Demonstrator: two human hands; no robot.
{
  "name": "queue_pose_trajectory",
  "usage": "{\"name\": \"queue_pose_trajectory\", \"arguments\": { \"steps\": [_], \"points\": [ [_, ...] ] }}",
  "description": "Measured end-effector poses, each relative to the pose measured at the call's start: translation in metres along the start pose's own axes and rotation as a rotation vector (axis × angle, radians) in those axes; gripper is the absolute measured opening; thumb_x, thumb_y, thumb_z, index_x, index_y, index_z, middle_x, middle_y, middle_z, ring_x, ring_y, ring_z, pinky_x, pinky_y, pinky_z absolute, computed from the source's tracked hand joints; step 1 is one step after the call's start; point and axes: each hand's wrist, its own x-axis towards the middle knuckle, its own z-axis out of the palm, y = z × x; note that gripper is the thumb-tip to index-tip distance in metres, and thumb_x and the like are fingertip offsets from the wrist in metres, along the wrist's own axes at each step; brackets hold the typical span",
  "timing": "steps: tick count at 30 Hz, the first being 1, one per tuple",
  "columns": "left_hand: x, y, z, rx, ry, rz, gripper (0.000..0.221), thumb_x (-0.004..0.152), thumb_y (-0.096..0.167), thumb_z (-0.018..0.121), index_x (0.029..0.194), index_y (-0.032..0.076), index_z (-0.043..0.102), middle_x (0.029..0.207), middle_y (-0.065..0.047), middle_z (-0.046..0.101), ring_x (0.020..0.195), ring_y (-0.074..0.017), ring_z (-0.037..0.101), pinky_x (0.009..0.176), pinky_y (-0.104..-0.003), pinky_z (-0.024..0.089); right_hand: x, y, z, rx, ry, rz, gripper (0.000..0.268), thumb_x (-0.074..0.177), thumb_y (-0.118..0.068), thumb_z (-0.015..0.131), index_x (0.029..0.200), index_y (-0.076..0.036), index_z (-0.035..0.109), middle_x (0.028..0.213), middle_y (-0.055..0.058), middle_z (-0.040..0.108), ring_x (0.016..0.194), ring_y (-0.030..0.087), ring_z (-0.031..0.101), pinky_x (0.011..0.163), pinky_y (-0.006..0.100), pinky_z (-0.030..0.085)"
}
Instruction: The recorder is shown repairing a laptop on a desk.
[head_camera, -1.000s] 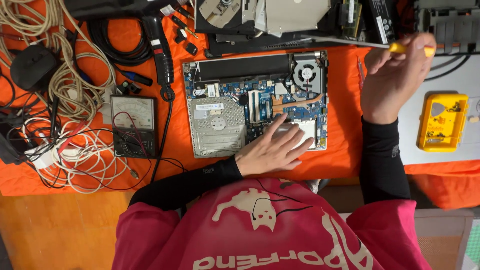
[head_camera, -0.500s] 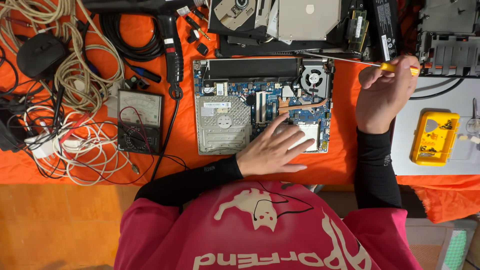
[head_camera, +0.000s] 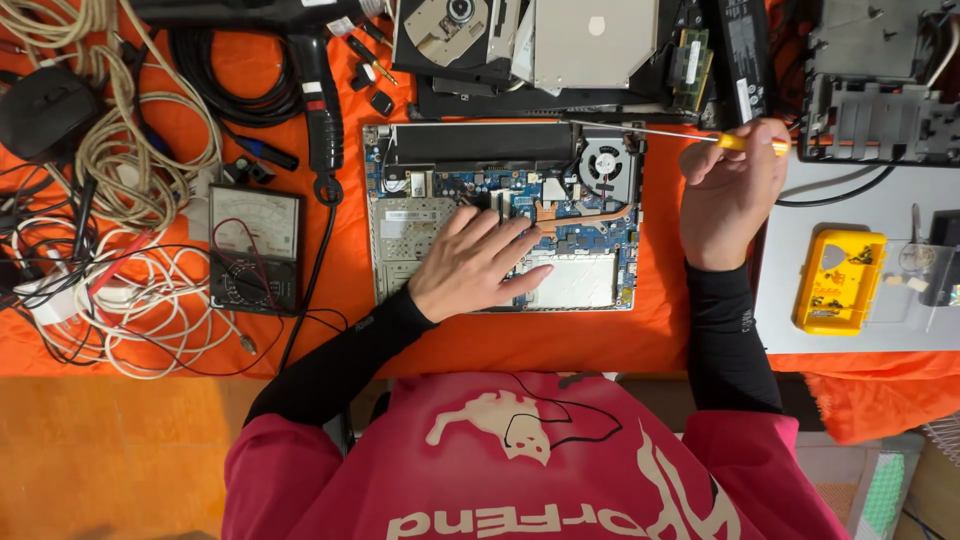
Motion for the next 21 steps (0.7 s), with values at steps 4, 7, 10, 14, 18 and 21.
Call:
{"name": "queue_pose_trajectory", "arguments": {
  "steps": [4, 7, 10, 14, 18, 21],
  "points": [
    [-0.005, 0.0, 0.002, -0.003, -0.017, 0.008, 0.043, 0.098, 0.044, 0.073, 0.113, 0.003, 0.076, 0.114, -0.005, 0.072, 0.09, -0.0179, 0.057, 0.084, -0.035, 0.043, -0.006, 0.001, -0.008, 0.015, 0.004, 0.037, 0.028, 0.129, -0.027, 0.052, 0.111, -0.006, 0.048, 0.077, 0.012, 0.052, 0.064, 0.021, 0.048, 0.062, 0.03, 0.035],
    [-0.007, 0.0, 0.007, 0.032, -0.002, 0.042, 0.044, 0.099, 0.045, 0.073, 0.111, 0.003, 0.076, 0.112, -0.005, 0.072, 0.09, -0.0164, 0.057, 0.088, -0.035, 0.044, -0.007, 0.001, -0.005, -0.016, -0.036, 0.032, 0.026, 0.13, -0.028, 0.051, 0.117, -0.006, 0.048, 0.077, 0.013, 0.053, 0.062, 0.02, 0.045, 0.064, 0.031, 0.037],
    [-0.008, 0.001, 0.008, 0.052, 0.007, 0.067, 0.044, 0.099, 0.044, 0.075, 0.109, 0.002, 0.076, 0.108, -0.004, 0.073, 0.087, -0.0169, 0.056, 0.084, -0.034, 0.042, -0.006, 0.001, 0.001, -0.046, -0.058, 0.0, 0.025, 0.129, -0.028, 0.05, 0.119, -0.005, 0.049, 0.077, 0.013, 0.054, 0.065, 0.022, 0.049, 0.065, 0.031, 0.038],
    [-0.007, 0.001, 0.009, 0.041, 0.047, 0.062, 0.042, 0.098, 0.043, 0.074, 0.11, 0.003, 0.076, 0.107, -0.002, 0.072, 0.089, -0.0167, 0.057, 0.088, -0.034, 0.043, -0.004, 0.003, 0.001, -0.041, -0.048, -0.002, 0.023, 0.128, -0.026, 0.051, 0.117, -0.006, 0.048, 0.077, 0.013, 0.054, 0.065, 0.021, 0.049, 0.064, 0.031, 0.039],
    [-0.007, 0.001, 0.011, 0.088, 0.035, 0.07, 0.037, 0.099, 0.04, 0.073, 0.108, 0.004, 0.078, 0.104, -0.002, 0.071, 0.09, -0.0161, 0.057, 0.087, -0.033, 0.043, -0.006, 0.001, 0.004, -0.071, -0.079, 0.002, 0.025, 0.13, -0.027, 0.051, 0.118, -0.005, 0.047, 0.077, 0.013, 0.053, 0.062, 0.021, 0.044, 0.064, 0.031, 0.037],
    [-0.01, -0.001, 0.016, 0.101, 0.096, 0.085, 0.036, 0.099, 0.04, 0.073, 0.108, 0.005, 0.078, 0.098, 0.0, 0.072, 0.087, -0.0145, 0.056, 0.089, -0.034, 0.043, -0.007, 0.001, 0.004, -0.059, -0.097, 0.001, 0.028, 0.129, -0.031, 0.048, 0.117, -0.007, 0.046, 0.077, 0.014, 0.054, 0.062, 0.021, 0.045, 0.064, 0.031, 0.038]
  ]
}}
